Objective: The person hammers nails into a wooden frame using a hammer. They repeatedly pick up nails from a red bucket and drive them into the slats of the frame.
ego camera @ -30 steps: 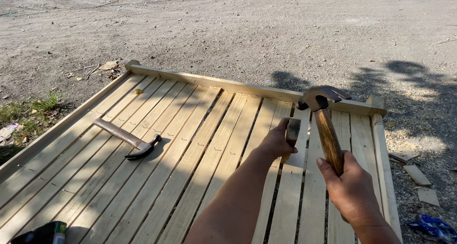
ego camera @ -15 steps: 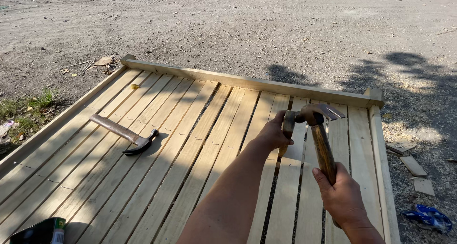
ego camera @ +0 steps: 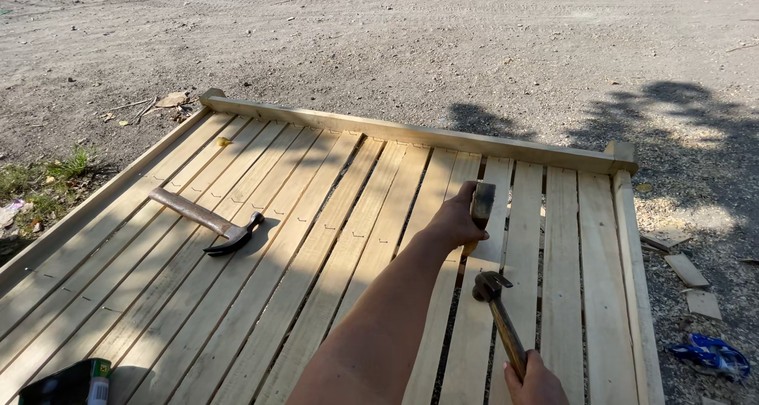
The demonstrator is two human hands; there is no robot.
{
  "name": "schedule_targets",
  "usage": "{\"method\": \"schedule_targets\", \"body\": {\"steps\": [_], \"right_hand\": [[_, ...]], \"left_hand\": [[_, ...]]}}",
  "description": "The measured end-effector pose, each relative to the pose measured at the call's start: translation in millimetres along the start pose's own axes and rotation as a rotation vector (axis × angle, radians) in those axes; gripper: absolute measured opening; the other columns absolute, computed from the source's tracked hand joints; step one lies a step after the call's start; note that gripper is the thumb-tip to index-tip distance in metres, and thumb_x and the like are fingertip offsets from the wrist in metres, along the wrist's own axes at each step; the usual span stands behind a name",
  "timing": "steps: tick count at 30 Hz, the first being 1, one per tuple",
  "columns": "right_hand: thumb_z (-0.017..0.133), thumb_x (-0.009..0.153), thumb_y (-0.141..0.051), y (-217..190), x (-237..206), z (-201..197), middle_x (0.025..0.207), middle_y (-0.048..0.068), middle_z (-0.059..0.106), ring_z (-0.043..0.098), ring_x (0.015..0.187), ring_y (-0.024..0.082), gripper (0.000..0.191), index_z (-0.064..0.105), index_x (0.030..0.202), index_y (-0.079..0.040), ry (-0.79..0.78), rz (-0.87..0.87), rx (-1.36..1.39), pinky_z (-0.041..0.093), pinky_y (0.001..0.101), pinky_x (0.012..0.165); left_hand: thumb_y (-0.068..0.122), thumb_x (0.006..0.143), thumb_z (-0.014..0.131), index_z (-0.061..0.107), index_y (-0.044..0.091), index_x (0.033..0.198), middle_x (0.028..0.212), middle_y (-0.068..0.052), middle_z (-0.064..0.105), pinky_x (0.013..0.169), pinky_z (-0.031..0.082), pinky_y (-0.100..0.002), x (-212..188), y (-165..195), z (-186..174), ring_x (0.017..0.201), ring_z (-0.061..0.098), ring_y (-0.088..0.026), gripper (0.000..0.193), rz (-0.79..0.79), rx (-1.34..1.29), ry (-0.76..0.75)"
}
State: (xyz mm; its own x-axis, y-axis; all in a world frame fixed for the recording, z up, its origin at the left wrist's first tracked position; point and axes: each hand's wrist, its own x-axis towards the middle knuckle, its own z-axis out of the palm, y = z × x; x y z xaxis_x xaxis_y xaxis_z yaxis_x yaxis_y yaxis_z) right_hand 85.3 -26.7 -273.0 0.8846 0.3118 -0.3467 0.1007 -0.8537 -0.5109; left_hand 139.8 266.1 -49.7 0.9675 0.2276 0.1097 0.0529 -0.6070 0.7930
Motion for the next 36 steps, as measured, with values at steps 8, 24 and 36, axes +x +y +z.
{"method": "schedule_targets", "body": {"steps": [8,24,36], "right_hand": [[0.067,0.095,-0.039,-2,-8,3,0.081,0.015,0.076,0.082,0.083,0.031,0.040,0.060,0.118,-0.007,0.018,0.035,0.012,0.062,0.0422,0.084],[0.066,0.096,-0.046,-135,-68,-121,0.059,0.014,0.062,0.064,0.051,0.031,0.049,0.056,0.106,0.000,0.454,-0.136,0.596,0.053,0.0449,0.051],[0.064,0.098,-0.047,-90,-25,-76,0.083,0.022,0.074,0.078,0.069,0.036,0.046,0.063,0.112,-0.004,0.076,0.176,0.181,0.061,0.0480,0.067]], "left_hand": [[0.017,0.080,0.074,0.029,0.018,0.148,0.134,-0.021,0.060,0.102,0.053,-0.047,-10,46,3,0.122,0.063,-0.041,0.082,-0.129,0.093,0.160],[0.005,0.091,0.049,0.028,0.024,0.150,0.132,-0.027,0.059,0.107,0.046,-0.052,-22,73,-19,0.127,0.057,-0.046,0.066,-0.298,0.040,0.115],[0.004,0.091,0.049,0.026,0.022,0.150,0.135,-0.026,0.058,0.105,0.048,-0.050,-18,70,-16,0.126,0.059,-0.044,0.066,-0.306,0.058,0.102]]}}
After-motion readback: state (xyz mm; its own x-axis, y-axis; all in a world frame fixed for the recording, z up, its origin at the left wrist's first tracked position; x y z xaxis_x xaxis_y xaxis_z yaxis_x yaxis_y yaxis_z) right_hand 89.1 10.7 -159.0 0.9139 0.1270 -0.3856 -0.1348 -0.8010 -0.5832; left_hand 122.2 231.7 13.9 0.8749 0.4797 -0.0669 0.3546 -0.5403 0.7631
